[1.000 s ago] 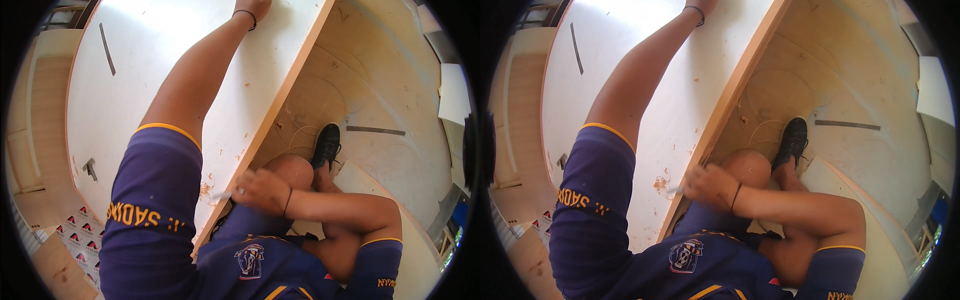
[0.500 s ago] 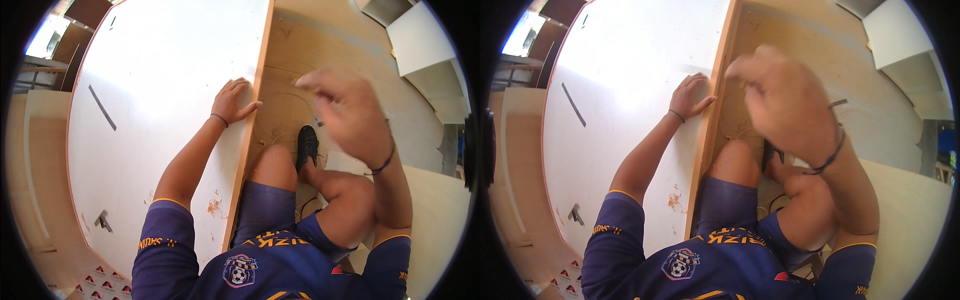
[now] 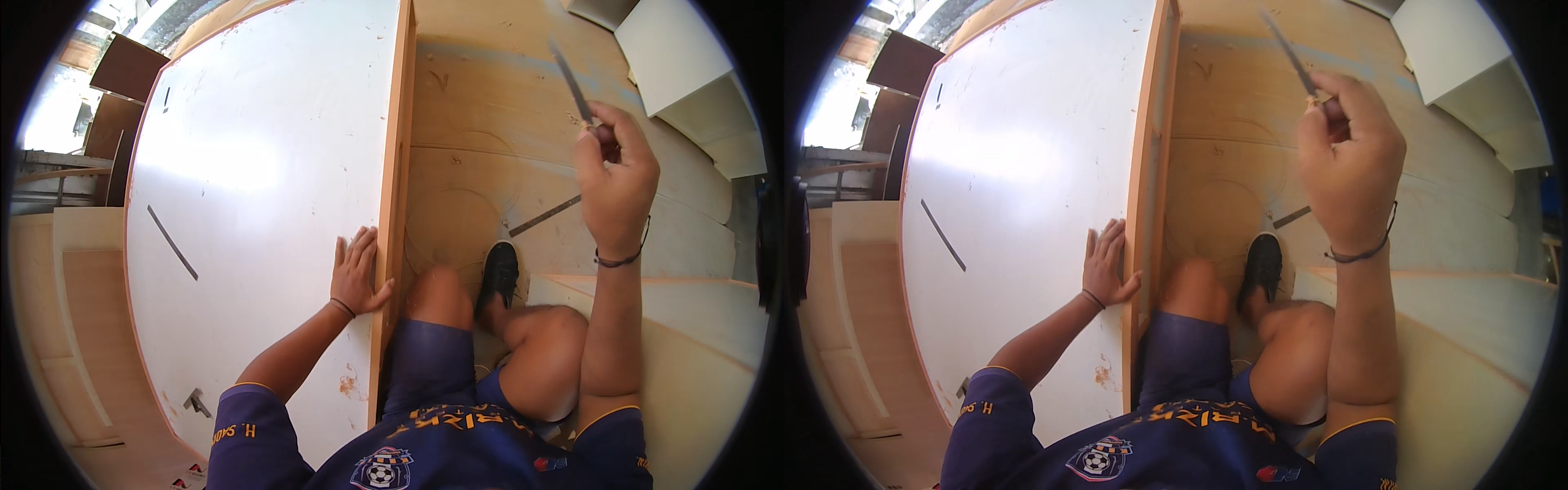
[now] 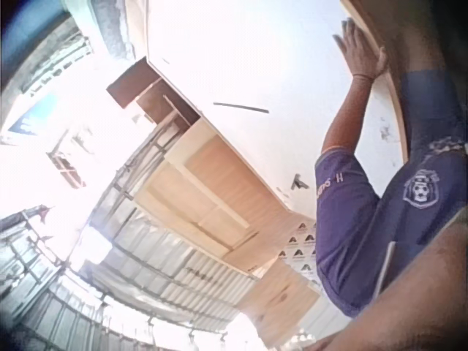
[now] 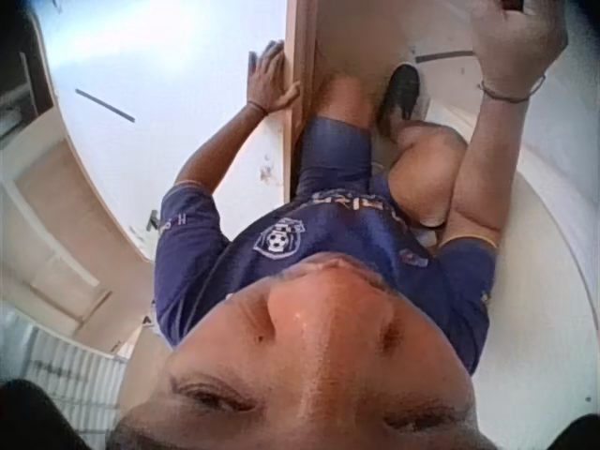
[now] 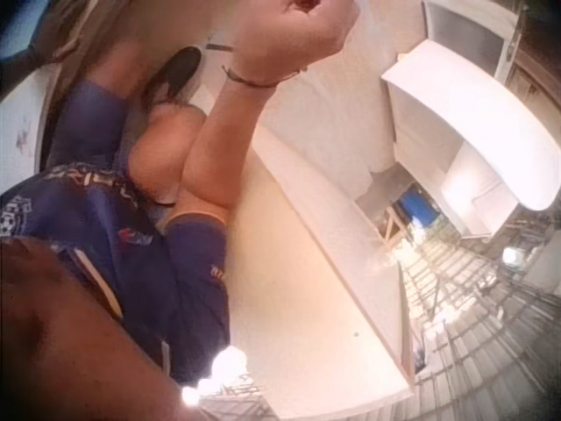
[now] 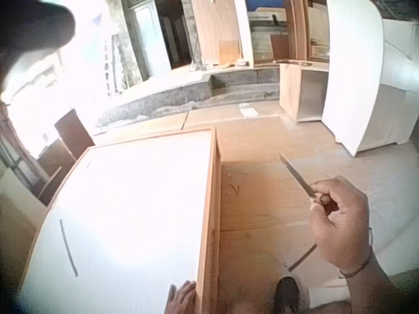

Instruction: The person shaves the edge of a wood panel with a blade.

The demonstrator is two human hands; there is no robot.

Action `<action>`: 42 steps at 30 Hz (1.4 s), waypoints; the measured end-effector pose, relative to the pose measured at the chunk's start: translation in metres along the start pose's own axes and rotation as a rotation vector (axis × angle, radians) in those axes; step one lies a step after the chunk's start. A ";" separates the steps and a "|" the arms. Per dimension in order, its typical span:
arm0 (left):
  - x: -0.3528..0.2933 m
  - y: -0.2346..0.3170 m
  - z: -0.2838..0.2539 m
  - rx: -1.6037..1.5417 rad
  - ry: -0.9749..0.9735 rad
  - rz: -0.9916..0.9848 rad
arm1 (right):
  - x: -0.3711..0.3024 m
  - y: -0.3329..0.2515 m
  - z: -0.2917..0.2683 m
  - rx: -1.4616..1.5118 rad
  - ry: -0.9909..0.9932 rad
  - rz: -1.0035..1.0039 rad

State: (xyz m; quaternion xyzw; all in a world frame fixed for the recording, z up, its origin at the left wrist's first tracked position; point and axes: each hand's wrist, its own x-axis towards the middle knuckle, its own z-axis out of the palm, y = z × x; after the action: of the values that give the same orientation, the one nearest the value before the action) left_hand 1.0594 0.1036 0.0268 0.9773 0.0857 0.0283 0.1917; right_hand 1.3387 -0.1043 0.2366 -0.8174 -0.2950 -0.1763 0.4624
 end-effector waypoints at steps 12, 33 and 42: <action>-0.002 0.001 -0.001 0.023 -0.125 -0.068 | 0.084 0.103 0.092 0.220 0.025 0.191; -0.013 -0.004 0.008 -0.015 -0.105 -0.112 | 0.066 0.245 0.148 0.776 -0.090 0.931; 0.033 -0.001 0.012 0.465 -0.411 -0.303 | 0.068 0.269 0.131 1.169 -0.095 1.064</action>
State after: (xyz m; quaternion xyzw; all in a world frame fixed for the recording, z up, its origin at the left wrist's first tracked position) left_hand 1.0925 0.1058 0.0166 0.9563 0.1937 -0.2182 -0.0208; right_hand 1.5661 -0.0771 0.0319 -0.4798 0.0715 0.2871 0.8260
